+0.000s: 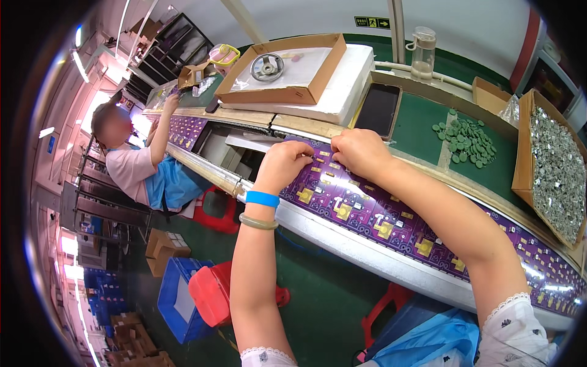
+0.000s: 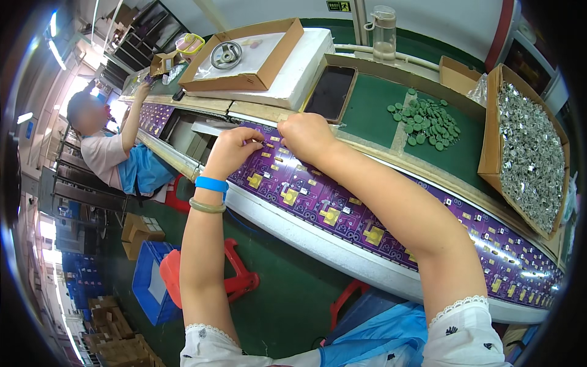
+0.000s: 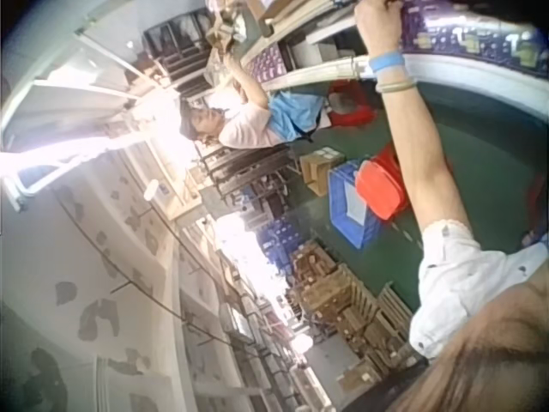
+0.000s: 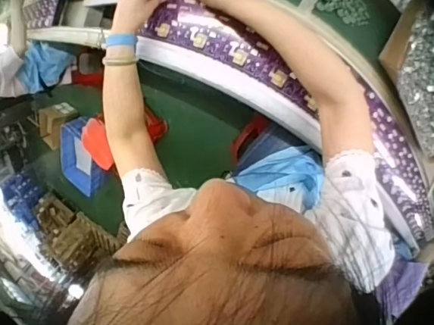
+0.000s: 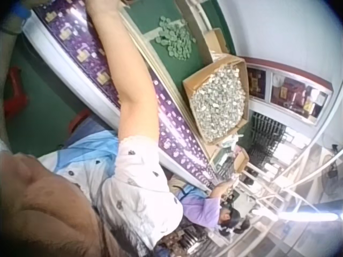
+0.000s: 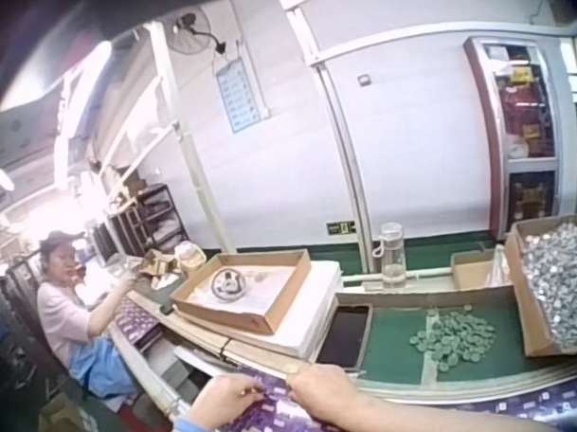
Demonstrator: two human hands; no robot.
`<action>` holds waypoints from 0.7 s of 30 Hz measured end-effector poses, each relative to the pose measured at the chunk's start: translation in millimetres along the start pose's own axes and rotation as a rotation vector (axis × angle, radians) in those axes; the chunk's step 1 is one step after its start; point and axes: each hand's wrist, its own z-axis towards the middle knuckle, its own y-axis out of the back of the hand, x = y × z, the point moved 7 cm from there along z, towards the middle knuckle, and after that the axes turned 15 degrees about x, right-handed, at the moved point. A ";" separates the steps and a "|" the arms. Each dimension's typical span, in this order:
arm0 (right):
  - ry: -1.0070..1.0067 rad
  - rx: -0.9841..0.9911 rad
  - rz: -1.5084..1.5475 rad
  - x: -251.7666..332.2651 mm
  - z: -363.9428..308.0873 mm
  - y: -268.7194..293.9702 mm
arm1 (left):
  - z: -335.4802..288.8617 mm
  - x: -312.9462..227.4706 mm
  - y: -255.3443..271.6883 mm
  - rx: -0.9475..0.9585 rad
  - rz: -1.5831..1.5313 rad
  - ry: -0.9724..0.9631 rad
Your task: The person picks small silver components from a cardboard box and places them onto designated spots on a long purple circuit board. The person works continuously along the board, handling components one by one with their hands. Other workers are visible in the background performing similar assembly tasks.
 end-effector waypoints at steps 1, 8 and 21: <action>-0.004 0.006 0.000 0.3 0.1 -0.1 | 1.1 0.4 -0.9 0.007 0.011 -0.006; -0.014 -0.065 0.078 1.0 -14.3 14.9 | 4.8 -1.6 -4.2 0.019 0.055 -0.039; -0.208 -0.350 0.013 -47.1 -213.0 171.6 | -6.4 -66.9 39.0 -0.164 -0.003 -0.189</action>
